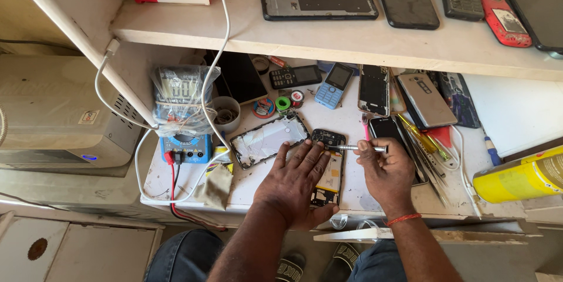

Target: The person works at a cluttered repair bench on a disassembled smartphone, using a screwdriver to unscrew and manipulate internal components while holding the phone chassis steady with the other hand. They reposition the phone and continue working on its internals throughout the clip.

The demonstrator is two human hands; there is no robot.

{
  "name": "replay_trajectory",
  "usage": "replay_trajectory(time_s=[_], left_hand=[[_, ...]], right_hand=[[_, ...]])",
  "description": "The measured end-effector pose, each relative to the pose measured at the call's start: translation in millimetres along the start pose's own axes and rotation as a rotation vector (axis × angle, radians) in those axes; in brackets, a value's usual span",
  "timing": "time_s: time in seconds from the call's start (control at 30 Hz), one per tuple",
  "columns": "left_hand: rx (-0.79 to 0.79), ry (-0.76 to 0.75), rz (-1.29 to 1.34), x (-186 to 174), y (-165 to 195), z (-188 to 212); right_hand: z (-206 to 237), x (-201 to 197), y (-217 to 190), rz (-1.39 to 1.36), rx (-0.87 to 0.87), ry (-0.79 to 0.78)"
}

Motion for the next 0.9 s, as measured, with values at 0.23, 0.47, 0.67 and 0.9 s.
replay_trajectory(time_s=[0.23, 0.47, 0.67, 0.9], left_hand=[[-0.002, -0.012, -0.002, -3.3, 0.2, 0.9], [-0.004, -0.029, -0.018, -1.2, 0.3, -1.2], [0.007, 0.018, 0.007, -1.1, -0.5, 0.8], [0.019, 0.053, 0.022, -0.2, -0.8, 0.6]], right_hand=[[-0.4, 0.5, 1.4, -0.007, 0.048, 0.005], [-1.1, -0.6, -0.9, 0.010, 0.043, 0.004], [0.5, -1.0, -1.2, 0.027, 0.044, 0.025], [1.4, -2.4, 0.0, -0.020, 0.048, 0.048]])
Point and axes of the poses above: each hand's wrist, its own z-axis away from the middle knuckle, its own x-axis out of the palm, y = z × x, the point moved 8 cm from there along -z, towards the middle knuckle, and after that the axes turned 7 degrees about -x, right-handed, at the moved point
